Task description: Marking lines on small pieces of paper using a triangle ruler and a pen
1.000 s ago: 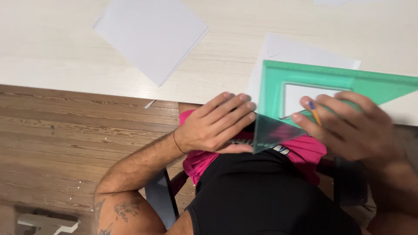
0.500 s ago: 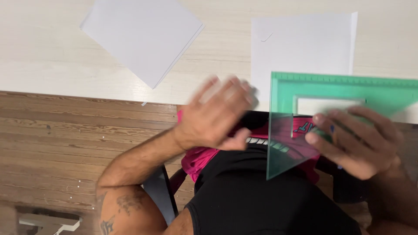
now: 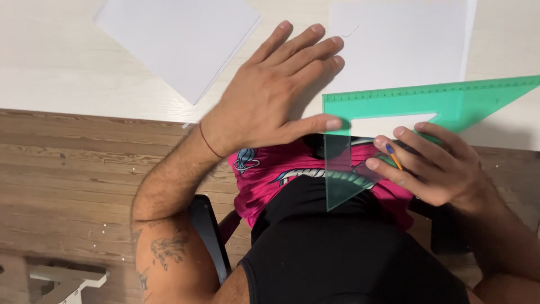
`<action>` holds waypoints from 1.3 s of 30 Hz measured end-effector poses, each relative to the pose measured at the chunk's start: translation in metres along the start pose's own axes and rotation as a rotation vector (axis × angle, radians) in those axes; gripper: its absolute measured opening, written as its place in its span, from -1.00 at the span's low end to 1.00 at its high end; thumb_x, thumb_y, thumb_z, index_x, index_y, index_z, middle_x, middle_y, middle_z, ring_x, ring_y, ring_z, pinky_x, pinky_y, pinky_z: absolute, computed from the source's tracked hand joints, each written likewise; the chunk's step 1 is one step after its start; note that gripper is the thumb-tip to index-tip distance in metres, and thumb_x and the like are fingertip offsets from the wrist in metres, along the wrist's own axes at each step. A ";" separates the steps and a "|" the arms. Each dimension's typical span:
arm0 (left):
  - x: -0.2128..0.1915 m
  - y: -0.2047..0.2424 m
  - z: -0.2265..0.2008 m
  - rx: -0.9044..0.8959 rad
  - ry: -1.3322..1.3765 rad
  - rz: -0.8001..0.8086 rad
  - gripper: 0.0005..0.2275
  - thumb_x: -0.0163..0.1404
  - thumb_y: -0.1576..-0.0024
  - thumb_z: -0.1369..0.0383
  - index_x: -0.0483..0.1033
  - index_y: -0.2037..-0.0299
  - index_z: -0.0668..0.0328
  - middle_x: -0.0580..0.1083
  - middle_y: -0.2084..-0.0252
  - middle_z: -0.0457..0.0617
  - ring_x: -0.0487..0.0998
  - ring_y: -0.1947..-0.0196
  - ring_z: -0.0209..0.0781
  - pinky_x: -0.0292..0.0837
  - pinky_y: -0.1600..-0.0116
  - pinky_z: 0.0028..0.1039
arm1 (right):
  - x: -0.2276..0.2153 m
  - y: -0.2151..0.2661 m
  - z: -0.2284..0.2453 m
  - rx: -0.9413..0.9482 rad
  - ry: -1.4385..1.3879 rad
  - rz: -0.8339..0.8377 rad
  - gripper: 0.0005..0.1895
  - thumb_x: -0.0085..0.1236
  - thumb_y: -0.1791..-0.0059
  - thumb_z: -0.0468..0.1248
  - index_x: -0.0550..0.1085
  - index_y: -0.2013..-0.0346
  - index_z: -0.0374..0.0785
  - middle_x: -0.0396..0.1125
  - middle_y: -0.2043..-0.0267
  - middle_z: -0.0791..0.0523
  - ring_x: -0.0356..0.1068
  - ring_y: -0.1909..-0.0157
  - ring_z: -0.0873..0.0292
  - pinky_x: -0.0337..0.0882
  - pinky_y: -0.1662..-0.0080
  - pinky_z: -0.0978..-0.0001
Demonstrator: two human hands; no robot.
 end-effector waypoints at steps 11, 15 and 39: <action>0.003 -0.001 0.001 -0.048 -0.012 0.018 -0.38 -0.20 -0.34 -0.15 0.41 -0.30 0.30 0.30 -0.44 0.11 0.17 -0.50 0.14 -0.10 -0.56 0.10 | -0.003 -0.005 -0.003 0.047 -0.112 0.077 -0.81 0.23 -0.07 -0.40 0.58 0.01 -0.22 0.54 0.01 0.04 0.47 -0.02 -0.04 0.49 0.00 0.12; 0.004 -0.001 0.003 -0.057 0.018 0.022 -0.39 -0.15 -0.34 -0.13 0.40 -0.31 0.29 0.30 -0.44 0.11 0.16 -0.51 0.15 -0.08 -0.57 0.10 | 0.005 0.008 0.000 0.057 -0.133 0.131 -0.76 0.16 -0.11 -0.30 0.53 -0.08 -0.18 0.51 -0.09 0.05 0.44 -0.12 -0.03 0.47 -0.07 0.11; -0.009 -0.008 0.004 -0.071 -0.025 0.018 -0.38 0.00 -0.31 -0.15 0.45 -0.29 0.29 0.30 -0.45 0.09 0.19 -0.51 0.13 -0.04 -0.57 0.05 | 0.052 -0.056 -0.143 1.025 -1.048 0.623 -0.61 0.24 0.11 -0.29 0.66 -0.02 -0.08 0.55 0.27 0.17 0.46 0.21 0.41 0.38 0.12 0.60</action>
Point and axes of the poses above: each hand's wrist, its own y-axis away from the middle knuckle, its own x-axis out of the palm, z = x × y, the point moved 8 cm from there along -y, towards the middle knuckle
